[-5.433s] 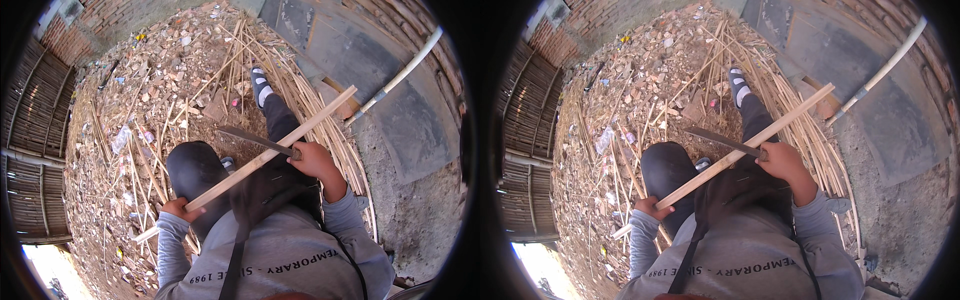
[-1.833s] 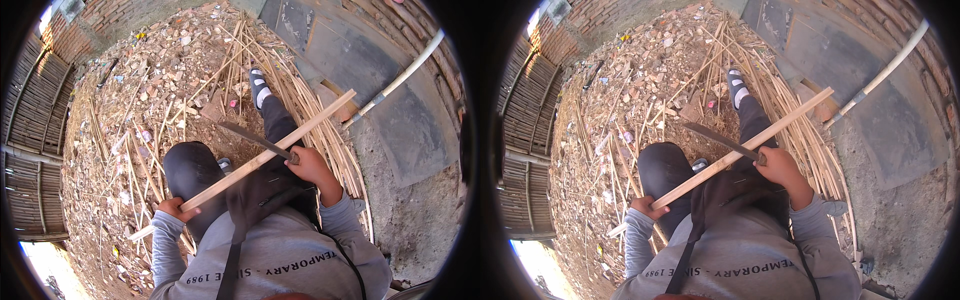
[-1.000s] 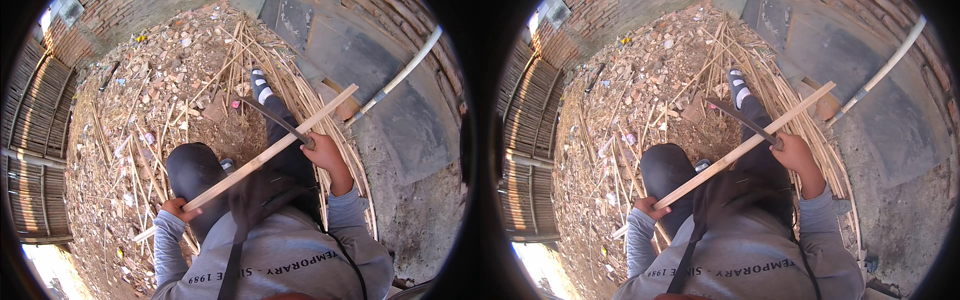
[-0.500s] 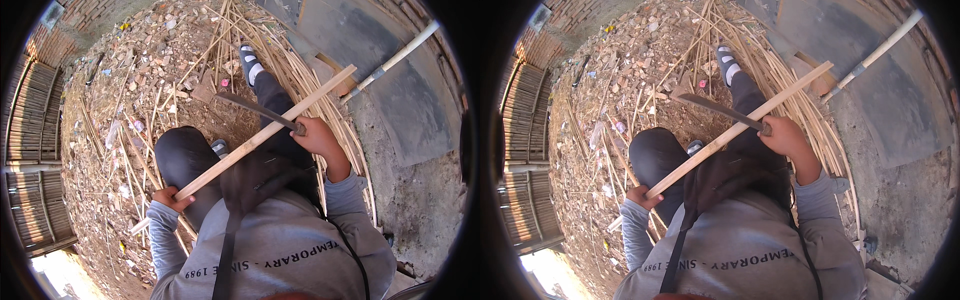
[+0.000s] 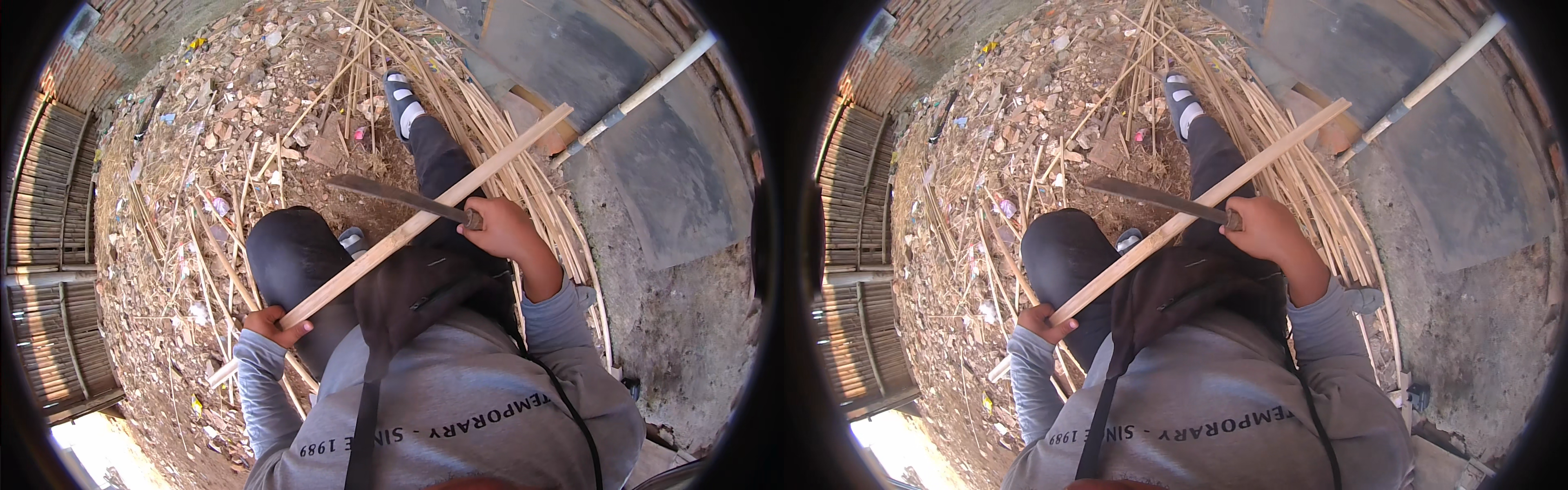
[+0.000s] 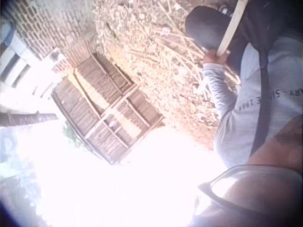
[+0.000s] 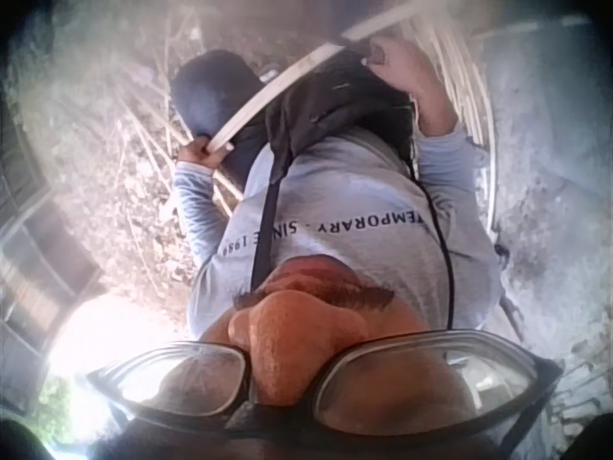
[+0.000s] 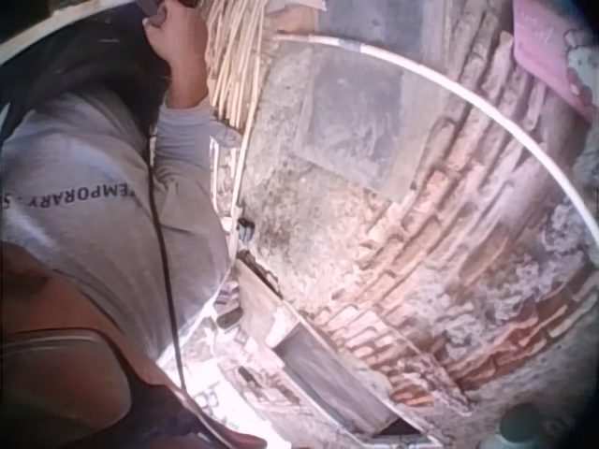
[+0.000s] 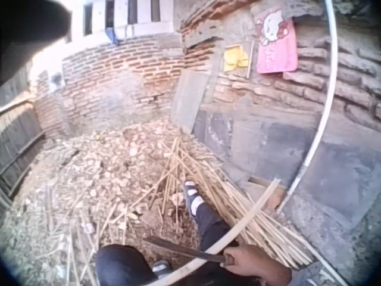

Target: The person shaves a strip of bamboo by hand using a large knife, pulling the blade along the length of the wood while sitting on the ground.

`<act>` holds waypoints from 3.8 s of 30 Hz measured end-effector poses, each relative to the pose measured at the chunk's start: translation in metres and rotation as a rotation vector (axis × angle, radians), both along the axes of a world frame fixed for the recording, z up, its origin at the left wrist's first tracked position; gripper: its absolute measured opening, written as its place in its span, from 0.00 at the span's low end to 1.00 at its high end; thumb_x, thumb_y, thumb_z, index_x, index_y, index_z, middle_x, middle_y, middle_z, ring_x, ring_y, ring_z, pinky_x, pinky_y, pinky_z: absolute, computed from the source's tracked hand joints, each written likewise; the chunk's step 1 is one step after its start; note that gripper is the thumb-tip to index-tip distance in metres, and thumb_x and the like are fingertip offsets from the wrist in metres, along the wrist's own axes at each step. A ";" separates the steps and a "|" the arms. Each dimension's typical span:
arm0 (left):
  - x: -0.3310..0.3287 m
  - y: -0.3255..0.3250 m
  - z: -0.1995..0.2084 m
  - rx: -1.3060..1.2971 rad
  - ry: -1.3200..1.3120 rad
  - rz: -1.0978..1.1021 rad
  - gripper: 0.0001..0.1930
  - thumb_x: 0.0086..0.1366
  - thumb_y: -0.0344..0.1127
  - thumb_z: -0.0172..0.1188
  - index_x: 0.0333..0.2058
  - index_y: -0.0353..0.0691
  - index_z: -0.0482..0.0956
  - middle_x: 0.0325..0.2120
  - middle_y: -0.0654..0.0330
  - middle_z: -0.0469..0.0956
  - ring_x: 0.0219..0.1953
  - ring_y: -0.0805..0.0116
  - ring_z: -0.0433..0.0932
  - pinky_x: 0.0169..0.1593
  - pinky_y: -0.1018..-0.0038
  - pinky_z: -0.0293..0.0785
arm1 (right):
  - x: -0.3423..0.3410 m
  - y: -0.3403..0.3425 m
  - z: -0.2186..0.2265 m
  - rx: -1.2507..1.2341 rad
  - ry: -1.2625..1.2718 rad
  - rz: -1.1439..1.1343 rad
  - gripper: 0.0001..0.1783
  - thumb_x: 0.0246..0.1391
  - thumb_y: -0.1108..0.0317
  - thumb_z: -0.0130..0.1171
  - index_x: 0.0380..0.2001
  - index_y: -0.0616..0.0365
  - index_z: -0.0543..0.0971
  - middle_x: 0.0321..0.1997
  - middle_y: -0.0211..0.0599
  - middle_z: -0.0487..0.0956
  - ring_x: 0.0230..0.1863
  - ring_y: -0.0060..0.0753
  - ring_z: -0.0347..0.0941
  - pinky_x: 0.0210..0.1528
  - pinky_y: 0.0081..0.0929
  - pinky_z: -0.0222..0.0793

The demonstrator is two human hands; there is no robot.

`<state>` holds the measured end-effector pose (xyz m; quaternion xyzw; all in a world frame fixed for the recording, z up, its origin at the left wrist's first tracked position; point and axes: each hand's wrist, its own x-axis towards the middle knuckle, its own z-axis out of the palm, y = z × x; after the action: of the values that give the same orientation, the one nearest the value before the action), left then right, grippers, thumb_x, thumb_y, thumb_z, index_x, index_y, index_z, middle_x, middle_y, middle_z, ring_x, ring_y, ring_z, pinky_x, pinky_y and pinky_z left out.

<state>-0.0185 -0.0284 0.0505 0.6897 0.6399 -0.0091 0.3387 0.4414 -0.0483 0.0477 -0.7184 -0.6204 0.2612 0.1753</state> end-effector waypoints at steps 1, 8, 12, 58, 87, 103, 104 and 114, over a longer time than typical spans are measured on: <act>-0.002 0.001 -0.002 0.000 -0.003 -0.005 0.35 0.41 0.65 0.78 0.23 0.33 0.80 0.15 0.57 0.75 0.20 0.67 0.76 0.27 0.67 0.71 | -0.002 -0.001 -0.001 0.005 -0.013 0.037 0.16 0.47 0.58 0.71 0.30 0.58 0.78 0.25 0.48 0.79 0.32 0.58 0.77 0.34 0.48 0.70; -0.003 -0.001 -0.007 0.020 0.027 0.002 0.33 0.40 0.63 0.79 0.24 0.33 0.82 0.15 0.58 0.76 0.20 0.67 0.76 0.27 0.67 0.72 | 0.034 0.006 -0.010 0.018 0.049 -0.218 0.18 0.49 0.59 0.70 0.40 0.57 0.81 0.30 0.50 0.81 0.35 0.56 0.79 0.39 0.45 0.73; -0.005 -0.003 -0.007 0.014 0.028 0.009 0.34 0.40 0.63 0.79 0.24 0.33 0.81 0.14 0.57 0.75 0.19 0.66 0.76 0.27 0.66 0.71 | 0.009 0.001 -0.001 0.003 0.054 -0.126 0.17 0.49 0.58 0.70 0.37 0.57 0.81 0.27 0.49 0.80 0.33 0.58 0.78 0.36 0.47 0.71; 0.000 -0.007 -0.004 0.096 0.038 -0.010 0.36 0.40 0.67 0.77 0.22 0.33 0.80 0.13 0.54 0.74 0.18 0.58 0.77 0.26 0.64 0.72 | -0.011 0.009 -0.001 -0.034 -0.056 -0.074 0.17 0.48 0.55 0.70 0.36 0.53 0.82 0.28 0.47 0.81 0.35 0.57 0.79 0.36 0.49 0.72; -0.006 -0.005 -0.013 0.104 -0.039 -0.028 0.32 0.43 0.62 0.79 0.21 0.35 0.80 0.12 0.58 0.74 0.16 0.68 0.74 0.24 0.68 0.71 | 0.009 -0.003 -0.014 0.143 -0.002 -0.182 0.17 0.49 0.55 0.69 0.27 0.59 0.78 0.23 0.51 0.78 0.30 0.60 0.77 0.33 0.47 0.70; 0.000 -0.006 -0.004 0.076 0.002 0.006 0.35 0.40 0.66 0.78 0.22 0.34 0.80 0.13 0.56 0.73 0.18 0.63 0.75 0.26 0.65 0.71 | 0.014 0.000 -0.009 0.105 0.003 -0.274 0.17 0.50 0.56 0.69 0.30 0.59 0.80 0.25 0.50 0.79 0.31 0.58 0.78 0.34 0.46 0.71; 0.000 -0.006 -0.004 0.077 0.006 -0.003 0.35 0.40 0.67 0.77 0.22 0.34 0.80 0.12 0.56 0.73 0.18 0.63 0.76 0.26 0.65 0.71 | 0.008 -0.003 -0.008 0.041 -0.015 -0.228 0.16 0.50 0.56 0.69 0.30 0.58 0.80 0.25 0.49 0.79 0.31 0.58 0.77 0.34 0.46 0.71; 0.003 -0.008 0.000 0.075 0.048 0.015 0.36 0.40 0.67 0.77 0.24 0.33 0.82 0.14 0.55 0.75 0.19 0.61 0.77 0.27 0.65 0.71 | -0.009 0.002 -0.009 0.034 -0.041 -0.060 0.17 0.49 0.54 0.70 0.26 0.56 0.77 0.24 0.47 0.79 0.31 0.57 0.77 0.33 0.49 0.70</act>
<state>-0.0158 -0.0366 0.0507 0.6969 0.6528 0.0008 0.2970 0.4321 -0.0462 0.0387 -0.7389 -0.6064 0.2304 0.1822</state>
